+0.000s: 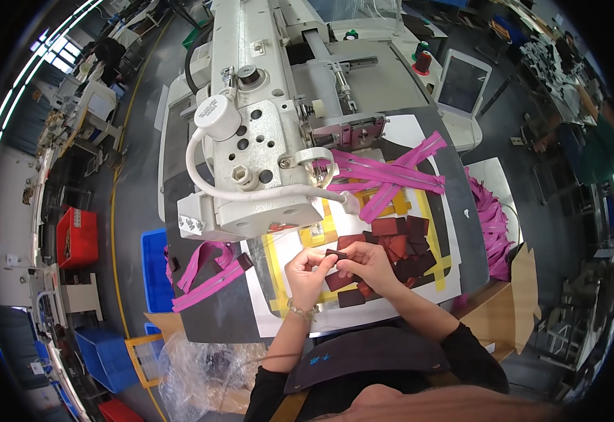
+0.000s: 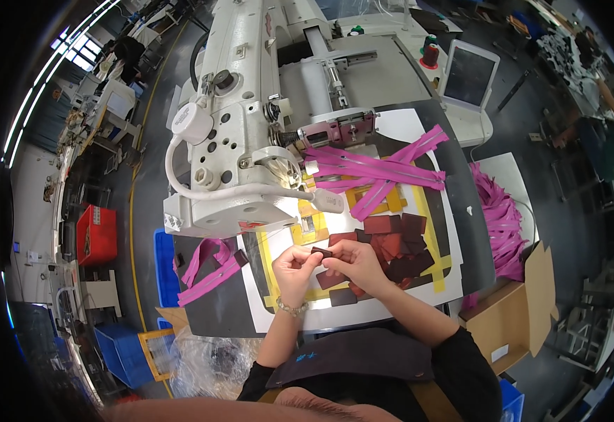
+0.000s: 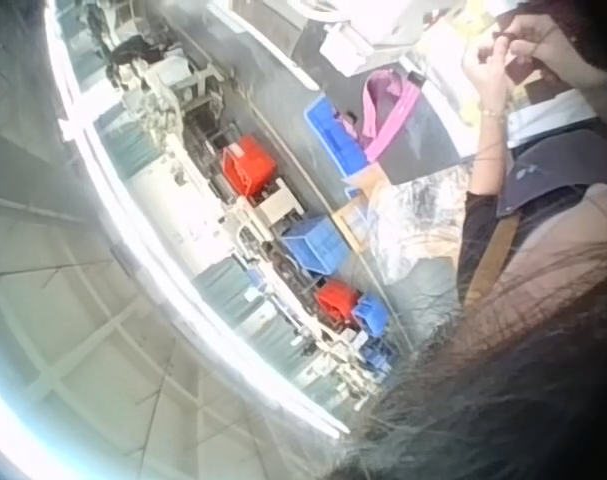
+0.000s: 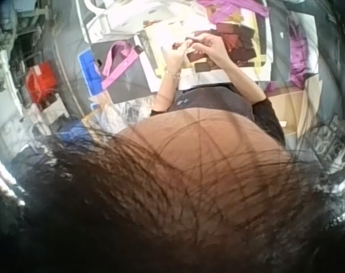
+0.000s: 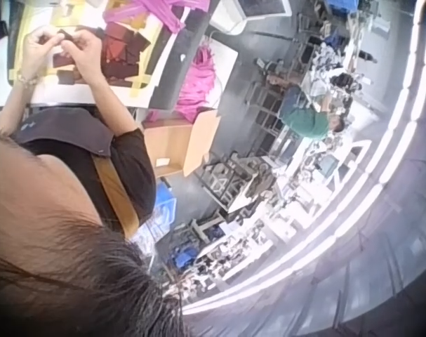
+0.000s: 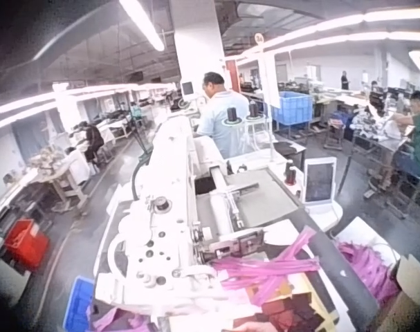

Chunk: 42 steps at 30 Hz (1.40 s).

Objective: Sewing zipper tape onto leather panels using an industrial sewing machine.

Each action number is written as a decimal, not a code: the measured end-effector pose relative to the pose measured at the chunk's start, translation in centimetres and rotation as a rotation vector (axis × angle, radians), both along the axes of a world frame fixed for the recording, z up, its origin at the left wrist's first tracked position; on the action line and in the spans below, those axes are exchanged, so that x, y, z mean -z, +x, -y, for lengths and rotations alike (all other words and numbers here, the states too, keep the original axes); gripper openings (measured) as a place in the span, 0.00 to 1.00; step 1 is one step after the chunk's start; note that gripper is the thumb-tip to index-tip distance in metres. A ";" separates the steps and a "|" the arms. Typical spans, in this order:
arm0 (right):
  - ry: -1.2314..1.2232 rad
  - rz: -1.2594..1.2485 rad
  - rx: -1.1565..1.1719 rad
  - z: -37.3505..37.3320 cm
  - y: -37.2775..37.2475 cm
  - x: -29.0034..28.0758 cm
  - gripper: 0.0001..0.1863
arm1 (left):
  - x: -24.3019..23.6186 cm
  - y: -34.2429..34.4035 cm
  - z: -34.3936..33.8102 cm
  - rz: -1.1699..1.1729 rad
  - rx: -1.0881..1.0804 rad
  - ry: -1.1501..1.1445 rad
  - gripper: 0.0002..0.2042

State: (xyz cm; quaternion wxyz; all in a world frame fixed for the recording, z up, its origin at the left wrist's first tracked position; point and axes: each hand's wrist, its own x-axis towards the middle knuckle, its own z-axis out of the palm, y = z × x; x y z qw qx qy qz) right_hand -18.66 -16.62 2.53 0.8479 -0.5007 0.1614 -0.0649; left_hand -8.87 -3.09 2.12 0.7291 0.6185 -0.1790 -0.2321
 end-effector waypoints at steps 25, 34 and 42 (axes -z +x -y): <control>0.000 0.011 0.023 0.1 -0.2 0.7 0.04 | -0.7 0.7 0.1 0.039 0.211 0.240 0.06; 0.028 -0.004 -0.001 0.2 -0.1 0.8 0.04 | -0.2 0.8 0.2 0.245 0.225 0.255 0.11; 0.012 -0.030 -0.001 0.1 -0.3 0.8 0.05 | 0.2 0.7 0.1 0.248 0.231 0.248 0.14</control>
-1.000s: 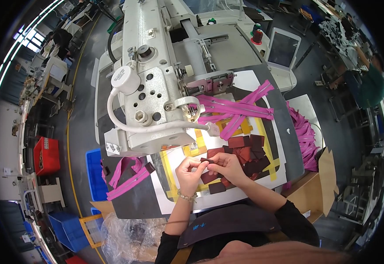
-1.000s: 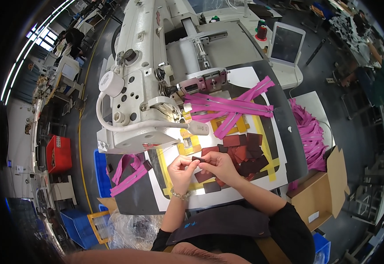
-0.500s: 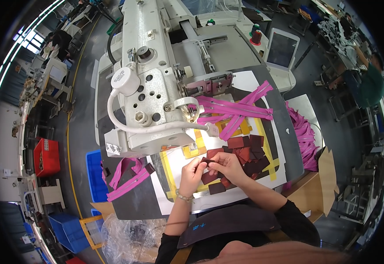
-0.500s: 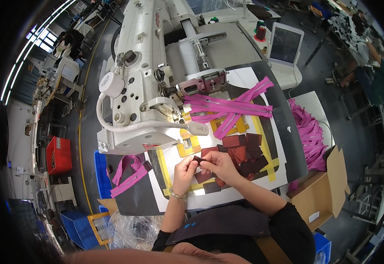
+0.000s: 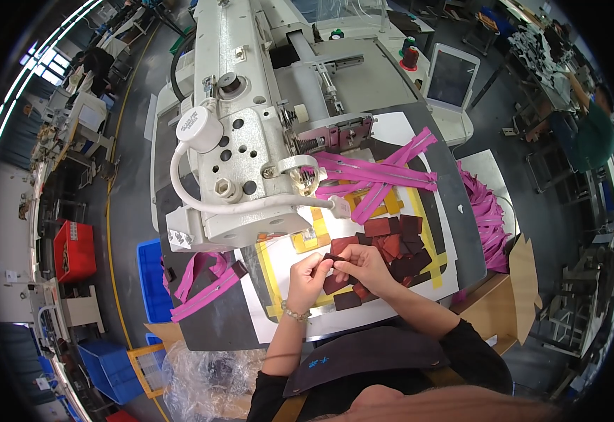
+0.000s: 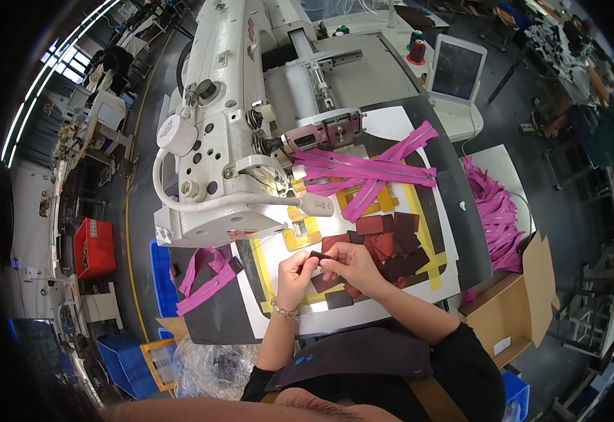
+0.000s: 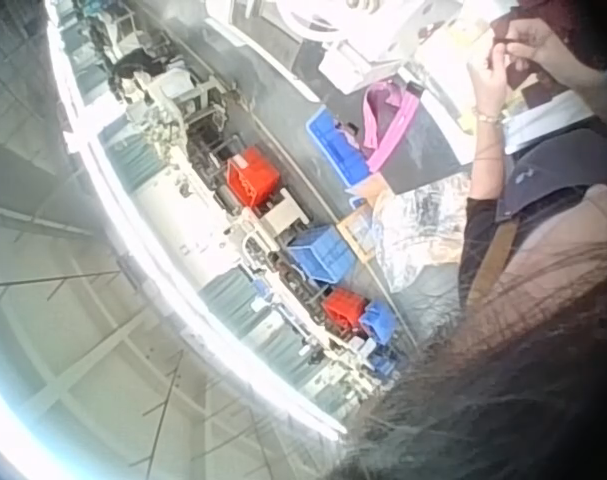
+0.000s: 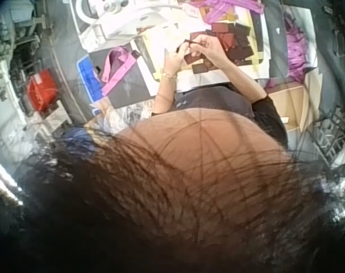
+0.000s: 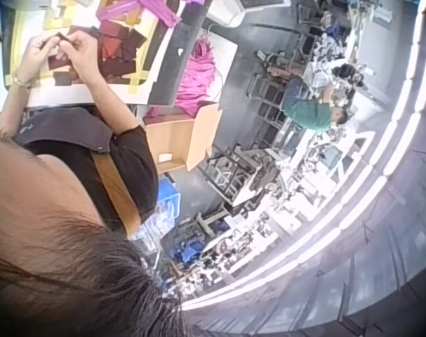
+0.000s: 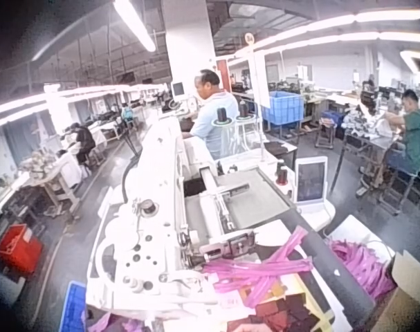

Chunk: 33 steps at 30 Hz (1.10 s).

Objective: Sewing zipper tape onto leather panels using an industrial sewing machine.

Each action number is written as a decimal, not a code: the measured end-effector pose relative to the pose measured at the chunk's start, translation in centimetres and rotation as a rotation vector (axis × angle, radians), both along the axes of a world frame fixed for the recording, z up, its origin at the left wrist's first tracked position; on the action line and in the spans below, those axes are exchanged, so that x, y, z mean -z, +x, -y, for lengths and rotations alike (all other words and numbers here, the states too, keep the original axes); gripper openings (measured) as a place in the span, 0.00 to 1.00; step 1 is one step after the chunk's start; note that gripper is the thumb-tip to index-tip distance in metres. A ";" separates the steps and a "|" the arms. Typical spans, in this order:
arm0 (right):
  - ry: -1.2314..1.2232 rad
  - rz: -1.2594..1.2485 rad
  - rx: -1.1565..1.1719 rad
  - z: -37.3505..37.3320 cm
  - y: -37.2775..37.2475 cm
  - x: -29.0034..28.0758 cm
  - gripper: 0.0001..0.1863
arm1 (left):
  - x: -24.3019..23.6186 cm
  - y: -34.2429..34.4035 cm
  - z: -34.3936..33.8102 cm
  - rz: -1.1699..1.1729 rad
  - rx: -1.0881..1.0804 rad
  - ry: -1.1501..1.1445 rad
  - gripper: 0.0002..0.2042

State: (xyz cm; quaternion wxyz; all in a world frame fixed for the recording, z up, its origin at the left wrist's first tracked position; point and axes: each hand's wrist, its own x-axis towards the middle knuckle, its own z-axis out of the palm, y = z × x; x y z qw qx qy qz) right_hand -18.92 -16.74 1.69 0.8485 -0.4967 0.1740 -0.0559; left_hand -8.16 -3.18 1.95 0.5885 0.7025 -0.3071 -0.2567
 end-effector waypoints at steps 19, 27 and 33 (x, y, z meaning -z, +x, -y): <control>-0.431 -0.172 -0.464 3.1 0.0 -4.8 0.09 | -1.9 1.2 -1.6 0.122 0.283 0.063 0.13; -0.402 0.078 -0.178 1.3 2.0 -2.2 0.13 | -1.7 1.2 -1.2 -0.019 0.161 0.013 0.12; -0.325 0.048 -0.118 0.8 1.8 -0.1 0.12 | -0.6 0.3 -1.3 0.036 0.111 0.069 0.11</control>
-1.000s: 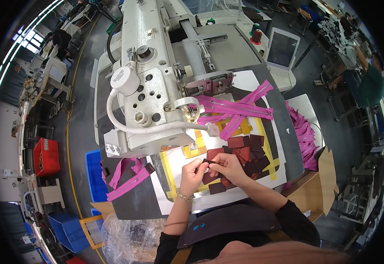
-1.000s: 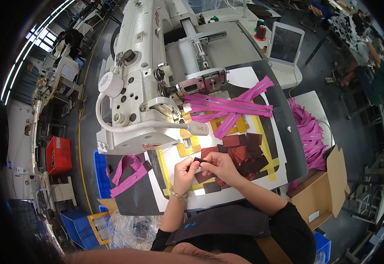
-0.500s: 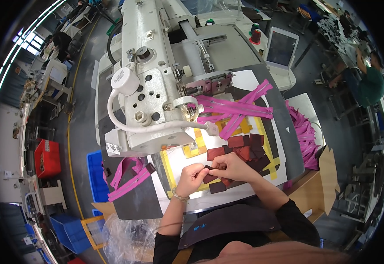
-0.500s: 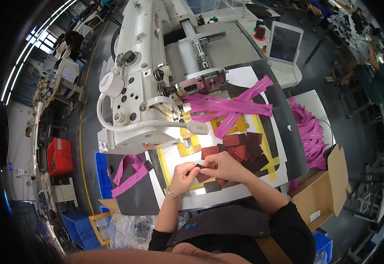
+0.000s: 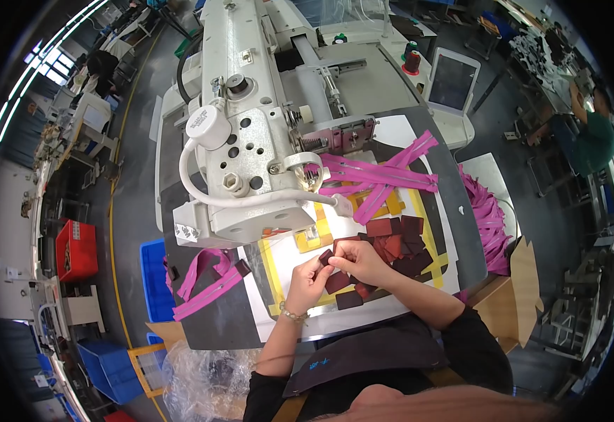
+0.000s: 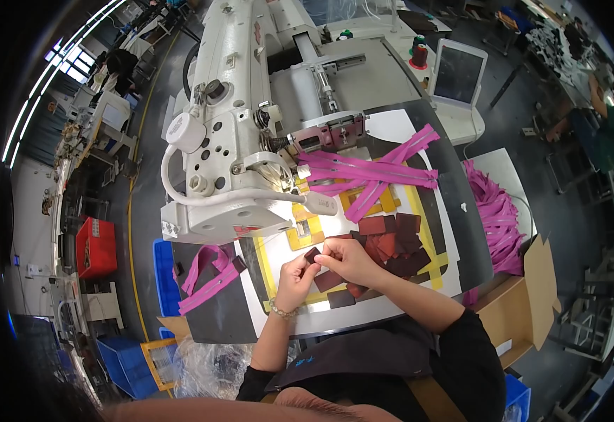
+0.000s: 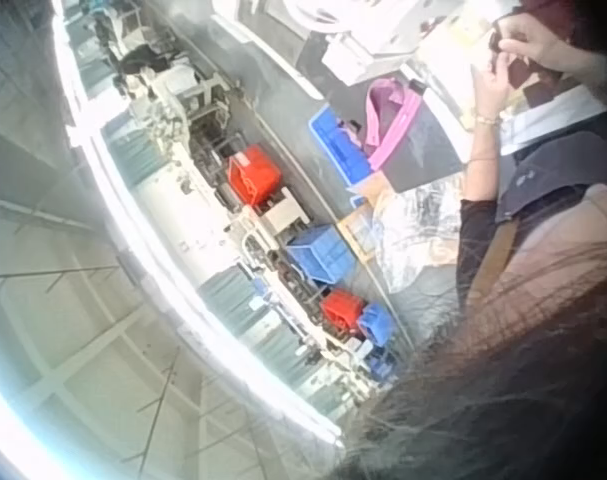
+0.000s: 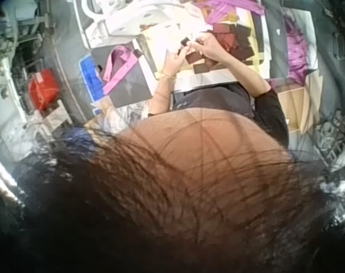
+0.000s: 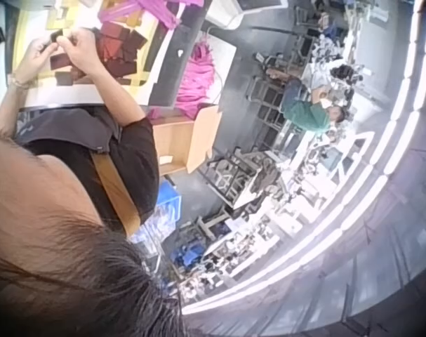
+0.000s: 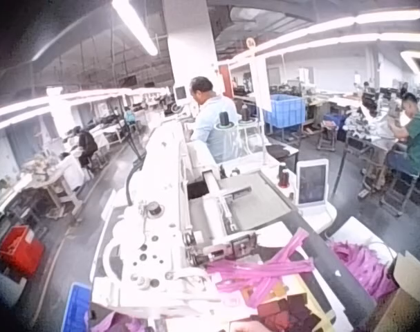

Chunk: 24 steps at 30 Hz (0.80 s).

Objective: Sewing zipper tape onto leather panels using an industrial sewing machine.

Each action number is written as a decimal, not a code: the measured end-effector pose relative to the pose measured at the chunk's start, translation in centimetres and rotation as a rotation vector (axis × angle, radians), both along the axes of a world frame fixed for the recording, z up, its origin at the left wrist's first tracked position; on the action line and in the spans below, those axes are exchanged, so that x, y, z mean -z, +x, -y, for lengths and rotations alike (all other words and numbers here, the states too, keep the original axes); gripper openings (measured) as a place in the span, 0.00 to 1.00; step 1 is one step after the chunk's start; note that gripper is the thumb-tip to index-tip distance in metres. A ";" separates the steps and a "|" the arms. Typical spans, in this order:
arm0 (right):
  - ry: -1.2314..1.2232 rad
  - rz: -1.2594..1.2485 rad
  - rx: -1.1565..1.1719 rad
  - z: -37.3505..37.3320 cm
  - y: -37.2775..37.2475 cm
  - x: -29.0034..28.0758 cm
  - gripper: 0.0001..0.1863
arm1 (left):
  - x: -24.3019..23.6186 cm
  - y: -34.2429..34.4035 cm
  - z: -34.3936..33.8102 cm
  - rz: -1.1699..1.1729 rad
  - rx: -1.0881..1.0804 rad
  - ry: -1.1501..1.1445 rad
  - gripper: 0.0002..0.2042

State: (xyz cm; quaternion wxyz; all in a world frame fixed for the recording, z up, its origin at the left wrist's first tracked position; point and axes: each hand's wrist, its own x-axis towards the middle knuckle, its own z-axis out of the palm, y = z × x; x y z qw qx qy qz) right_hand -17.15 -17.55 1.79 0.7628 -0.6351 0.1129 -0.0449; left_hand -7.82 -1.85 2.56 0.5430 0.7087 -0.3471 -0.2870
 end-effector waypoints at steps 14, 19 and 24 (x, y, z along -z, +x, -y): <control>0.077 0.011 -0.124 0.4 -0.3 -0.1 0.11 | 0.1 0.7 -0.2 -0.247 0.053 -0.033 0.14; 0.135 0.009 -0.156 0.3 -0.2 0.2 0.11 | -0.3 0.6 -0.1 -0.202 0.046 -0.054 0.13; -0.059 -0.038 -0.147 0.4 -0.2 -0.4 0.11 | -0.4 0.7 0.1 -0.030 0.048 -0.006 0.14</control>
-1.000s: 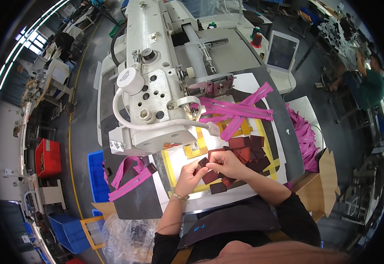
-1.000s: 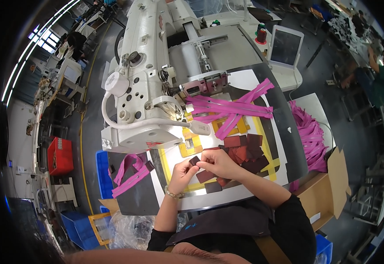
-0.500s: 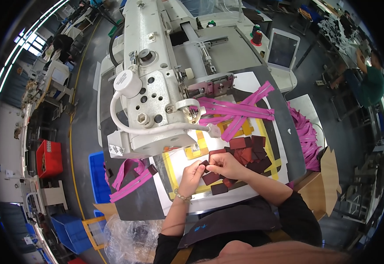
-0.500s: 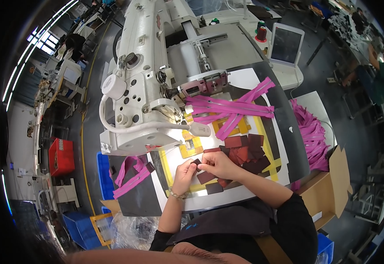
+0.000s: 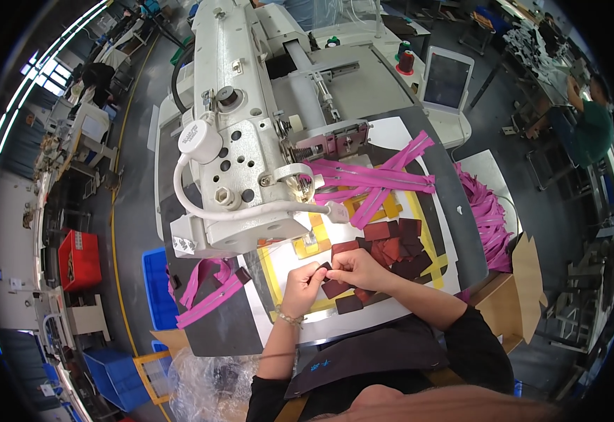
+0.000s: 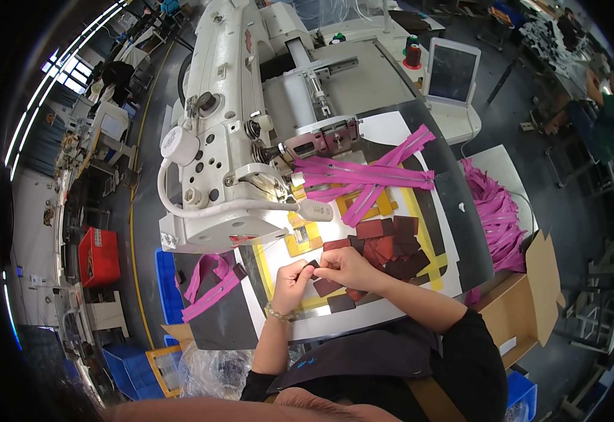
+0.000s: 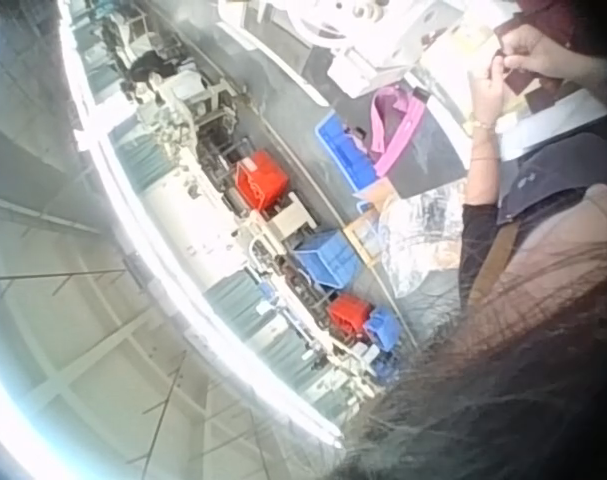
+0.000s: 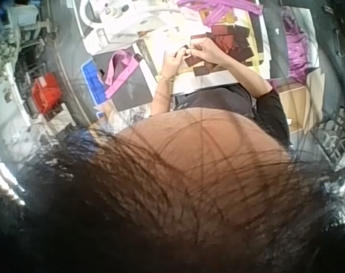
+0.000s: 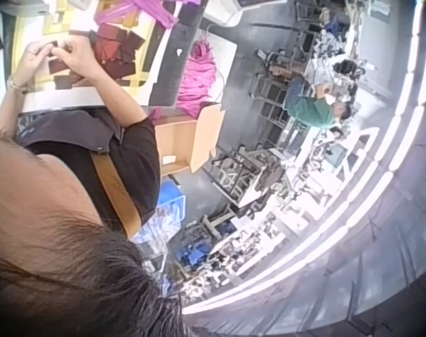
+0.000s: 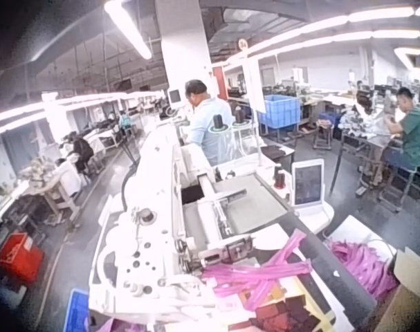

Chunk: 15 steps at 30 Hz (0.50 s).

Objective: Sewing zipper tape onto leather panels using an industrial sewing machine.

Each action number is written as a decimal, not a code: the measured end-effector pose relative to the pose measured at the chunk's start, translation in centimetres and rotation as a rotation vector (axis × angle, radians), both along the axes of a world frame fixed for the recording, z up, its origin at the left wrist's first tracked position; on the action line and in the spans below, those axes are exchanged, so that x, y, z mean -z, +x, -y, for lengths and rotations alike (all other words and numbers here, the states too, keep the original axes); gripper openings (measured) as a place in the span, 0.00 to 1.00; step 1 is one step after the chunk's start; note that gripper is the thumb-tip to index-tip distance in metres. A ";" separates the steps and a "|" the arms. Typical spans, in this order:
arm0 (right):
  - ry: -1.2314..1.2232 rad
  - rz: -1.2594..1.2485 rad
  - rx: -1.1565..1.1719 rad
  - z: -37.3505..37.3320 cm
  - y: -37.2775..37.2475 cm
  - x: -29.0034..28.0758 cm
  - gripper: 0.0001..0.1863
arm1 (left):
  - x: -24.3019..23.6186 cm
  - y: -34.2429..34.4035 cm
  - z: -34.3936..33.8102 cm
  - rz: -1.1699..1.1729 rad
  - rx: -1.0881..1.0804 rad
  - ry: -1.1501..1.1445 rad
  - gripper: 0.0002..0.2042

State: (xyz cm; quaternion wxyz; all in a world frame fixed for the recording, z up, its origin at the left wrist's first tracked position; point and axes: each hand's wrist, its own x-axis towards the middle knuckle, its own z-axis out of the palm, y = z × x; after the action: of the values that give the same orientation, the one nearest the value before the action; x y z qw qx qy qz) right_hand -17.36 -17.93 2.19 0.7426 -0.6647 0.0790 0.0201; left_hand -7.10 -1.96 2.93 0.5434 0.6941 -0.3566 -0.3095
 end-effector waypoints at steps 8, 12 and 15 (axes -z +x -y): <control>-0.047 -0.068 -0.147 2.0 2.0 -1.4 0.10 | -1.0 2.4 -0.5 0.044 0.053 0.137 0.15; -0.038 -0.091 -0.004 2.6 5.4 0.3 0.13 | -1.0 2.4 0.1 0.286 -0.206 0.103 0.10; -0.005 -0.072 0.021 2.8 7.7 1.8 0.12 | -0.6 2.4 0.2 0.585 -0.266 0.084 0.06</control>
State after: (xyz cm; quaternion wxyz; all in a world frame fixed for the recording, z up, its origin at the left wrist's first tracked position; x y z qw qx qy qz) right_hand -9.64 -20.77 0.40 0.7379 -0.6645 0.1127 0.0363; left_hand -4.67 -2.21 3.52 0.4245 0.8159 -0.3908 -0.0374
